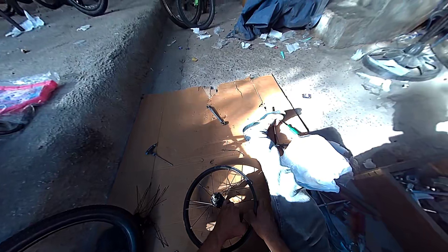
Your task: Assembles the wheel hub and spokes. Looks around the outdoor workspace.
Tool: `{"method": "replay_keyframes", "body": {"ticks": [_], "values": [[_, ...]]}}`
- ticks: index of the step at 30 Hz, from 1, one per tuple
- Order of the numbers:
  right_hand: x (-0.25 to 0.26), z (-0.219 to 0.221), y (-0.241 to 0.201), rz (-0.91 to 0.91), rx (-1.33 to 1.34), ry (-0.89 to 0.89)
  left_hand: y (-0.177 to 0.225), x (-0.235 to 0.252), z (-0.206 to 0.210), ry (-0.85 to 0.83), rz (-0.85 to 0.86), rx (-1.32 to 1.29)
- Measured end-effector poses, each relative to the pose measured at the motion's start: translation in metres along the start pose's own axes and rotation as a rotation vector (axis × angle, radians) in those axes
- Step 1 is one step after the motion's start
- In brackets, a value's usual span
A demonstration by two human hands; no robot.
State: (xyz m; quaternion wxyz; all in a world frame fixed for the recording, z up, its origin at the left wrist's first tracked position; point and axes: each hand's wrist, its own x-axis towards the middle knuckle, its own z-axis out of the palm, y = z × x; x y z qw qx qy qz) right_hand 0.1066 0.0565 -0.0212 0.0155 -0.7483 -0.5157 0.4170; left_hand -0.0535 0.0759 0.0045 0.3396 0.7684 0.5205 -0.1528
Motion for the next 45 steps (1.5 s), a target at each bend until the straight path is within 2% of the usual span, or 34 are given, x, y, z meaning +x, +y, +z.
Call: {"method": "replay_keyframes", "body": {"ticks": [4, 10, 18, 21, 25, 27, 29, 32, 34, 37, 40, 42, 45], "values": [[0.004, -0.004, 0.0, 0.023, -0.011, -0.032, 0.002, -0.001, 0.001, 0.048, 0.022, -0.064], [0.005, -0.008, -0.01, 0.014, 0.03, 0.018, -0.001, -0.001, -0.002, 0.08, -0.035, -0.171], [0.005, -0.01, -0.007, -0.006, 0.083, 0.031, 0.003, -0.002, -0.009, 0.029, -0.075, -0.16], [0.001, -0.011, -0.005, -0.032, 0.068, 0.038, 0.002, 0.0, -0.01, -0.048, -0.039, -0.117], [-0.005, -0.013, -0.005, -0.046, 0.104, 0.03, -0.001, -0.013, -0.013, -0.046, 0.007, -0.034], [-0.005, -0.013, -0.006, -0.066, 0.122, 0.015, 0.004, -0.022, -0.012, 0.058, -0.045, -0.021], [-0.009, -0.008, -0.004, -0.096, 0.159, 0.053, 0.02, -0.032, 0.001, 0.305, -0.197, -0.107], [-0.009, -0.005, 0.0, -0.107, 0.139, 0.041, 0.055, -0.047, 0.026, 0.646, -0.521, -0.507], [-0.01, -0.004, 0.001, -0.105, 0.132, 0.051, 0.067, -0.057, 0.038, 0.676, -0.653, -0.613], [-0.013, -0.005, -0.001, -0.091, 0.091, 0.044, 0.058, -0.058, 0.041, 0.528, -0.633, -0.282], [-0.015, -0.008, -0.002, -0.086, 0.106, 0.02, 0.036, -0.043, 0.036, 0.535, -0.444, 0.103], [-0.016, -0.01, -0.004, -0.068, 0.142, -0.015, 0.03, -0.034, 0.022, 0.481, -0.381, 0.229], [-0.017, -0.013, -0.011, -0.057, 0.174, -0.074, 0.03, -0.023, -0.004, 0.296, -0.35, 0.348]]}}
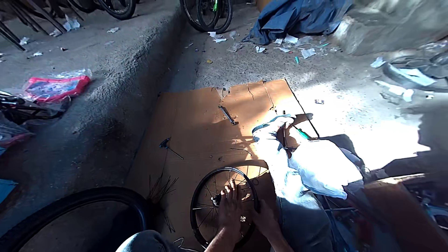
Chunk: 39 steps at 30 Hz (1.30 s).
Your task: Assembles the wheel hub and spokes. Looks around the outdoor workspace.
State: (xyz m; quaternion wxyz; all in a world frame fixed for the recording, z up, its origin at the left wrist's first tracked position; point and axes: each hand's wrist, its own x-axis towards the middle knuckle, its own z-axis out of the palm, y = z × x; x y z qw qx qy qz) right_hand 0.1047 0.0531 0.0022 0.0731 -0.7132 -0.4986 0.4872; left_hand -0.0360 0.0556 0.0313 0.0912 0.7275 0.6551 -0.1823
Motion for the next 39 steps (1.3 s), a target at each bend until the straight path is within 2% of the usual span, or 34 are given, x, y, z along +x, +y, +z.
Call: {"method": "replay_keyframes", "body": {"ticks": [7, 10, 16, 28, 33, 37, 39], "values": [[0.005, 0.007, 0.004, -0.013, -0.097, 0.034, -0.025, 0.033, -0.014, -0.333, 0.106, -0.116], [0.005, 0.006, 0.005, -0.037, -0.135, 0.046, -0.031, 0.037, -0.021, -0.404, 0.12, -0.133], [0.01, 0.01, 0.008, -0.099, -0.095, 0.173, -0.031, 0.041, -0.033, -0.441, 0.067, -0.193], [0.003, 0.017, 0.007, -0.102, -0.019, 0.301, -0.027, 0.043, -0.03, -0.418, 0.035, -0.224], [0.004, 0.018, 0.008, -0.089, -0.012, 0.275, -0.028, 0.042, -0.029, -0.401, 0.038, -0.228], [-0.016, 0.008, -0.003, -0.089, -0.014, 0.162, -0.039, 0.045, -0.033, -0.366, -0.065, -0.369], [-0.013, 0.014, 0.004, -0.1, -0.032, 0.2, -0.042, 0.047, -0.028, -0.388, -0.064, -0.397]]}}
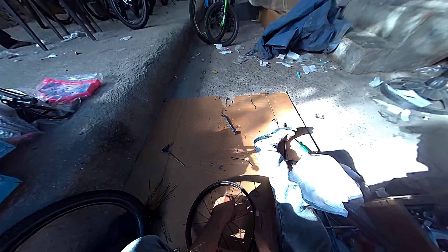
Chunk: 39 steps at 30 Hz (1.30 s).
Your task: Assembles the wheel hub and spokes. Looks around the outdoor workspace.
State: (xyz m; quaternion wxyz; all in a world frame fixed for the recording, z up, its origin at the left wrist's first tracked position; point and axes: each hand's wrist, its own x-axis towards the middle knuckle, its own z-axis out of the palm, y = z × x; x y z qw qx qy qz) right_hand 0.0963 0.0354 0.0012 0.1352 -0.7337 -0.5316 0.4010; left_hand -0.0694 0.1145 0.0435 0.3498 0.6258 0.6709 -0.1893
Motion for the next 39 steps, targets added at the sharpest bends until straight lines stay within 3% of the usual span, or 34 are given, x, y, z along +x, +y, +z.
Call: {"method": "replay_keyframes", "body": {"ticks": [4, 9, 13, 16, 21, 26, 29, 33, 39], "values": [[0.007, 0.009, 0.004, -0.019, 0.034, -0.006, 0.001, -0.007, 0.006, 0.072, -0.063, -0.007], [0.009, 0.015, 0.006, -0.044, 0.046, -0.001, 0.005, -0.009, 0.03, 0.517, 0.047, 0.124], [0.009, 0.018, 0.004, -0.019, 0.004, 0.027, 0.013, -0.021, 0.04, 0.304, 0.06, -0.085], [0.004, 0.021, 0.007, -0.113, 0.0, 0.113, 0.01, -0.021, 0.061, 0.344, 0.131, -0.177], [-0.008, 0.005, 0.004, -0.077, -0.082, -0.072, -0.01, -0.015, 0.072, 0.282, 0.281, -0.439], [-0.012, 0.001, 0.003, -0.135, -0.023, 0.005, -0.011, -0.025, 0.075, 0.185, 0.4, -0.308], [-0.01, -0.002, 0.007, -0.209, -0.031, 0.01, -0.002, -0.029, 0.072, 0.177, 0.301, -0.252], [0.002, -0.007, 0.012, -0.153, -0.125, -0.115, 0.006, -0.03, 0.076, 0.163, 0.267, -0.245], [0.008, -0.017, 0.017, -0.113, 0.174, -0.181, 0.003, -0.017, 0.065, -0.005, 0.277, -0.321]]}}
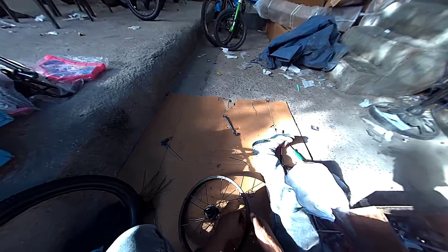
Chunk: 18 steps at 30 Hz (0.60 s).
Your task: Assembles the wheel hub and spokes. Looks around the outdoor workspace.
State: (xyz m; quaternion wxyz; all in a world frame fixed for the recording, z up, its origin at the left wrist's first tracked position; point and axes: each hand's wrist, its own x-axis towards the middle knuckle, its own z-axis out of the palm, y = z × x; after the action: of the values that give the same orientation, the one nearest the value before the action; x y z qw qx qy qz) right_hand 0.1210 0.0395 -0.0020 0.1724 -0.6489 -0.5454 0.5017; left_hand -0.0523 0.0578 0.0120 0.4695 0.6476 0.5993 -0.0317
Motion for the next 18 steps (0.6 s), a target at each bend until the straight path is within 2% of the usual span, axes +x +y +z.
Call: {"method": "replay_keyframes", "body": {"ticks": [5, 7, 12, 18], "values": [[-0.003, -0.012, -0.006, 0.061, 0.17, 0.037, 0.0, 0.002, -0.005, -0.039, 0.053, -0.107], [-0.006, -0.019, -0.01, 0.077, 0.135, -0.009, 0.004, -0.001, -0.009, -0.055, 0.033, -0.052], [-0.008, -0.023, -0.01, -0.041, 0.039, -0.012, 0.001, 0.002, -0.008, -0.099, 0.013, 0.039], [-0.005, -0.019, -0.005, -0.056, -0.062, 0.069, -0.002, 0.009, -0.008, -0.112, 0.012, 0.004]]}}
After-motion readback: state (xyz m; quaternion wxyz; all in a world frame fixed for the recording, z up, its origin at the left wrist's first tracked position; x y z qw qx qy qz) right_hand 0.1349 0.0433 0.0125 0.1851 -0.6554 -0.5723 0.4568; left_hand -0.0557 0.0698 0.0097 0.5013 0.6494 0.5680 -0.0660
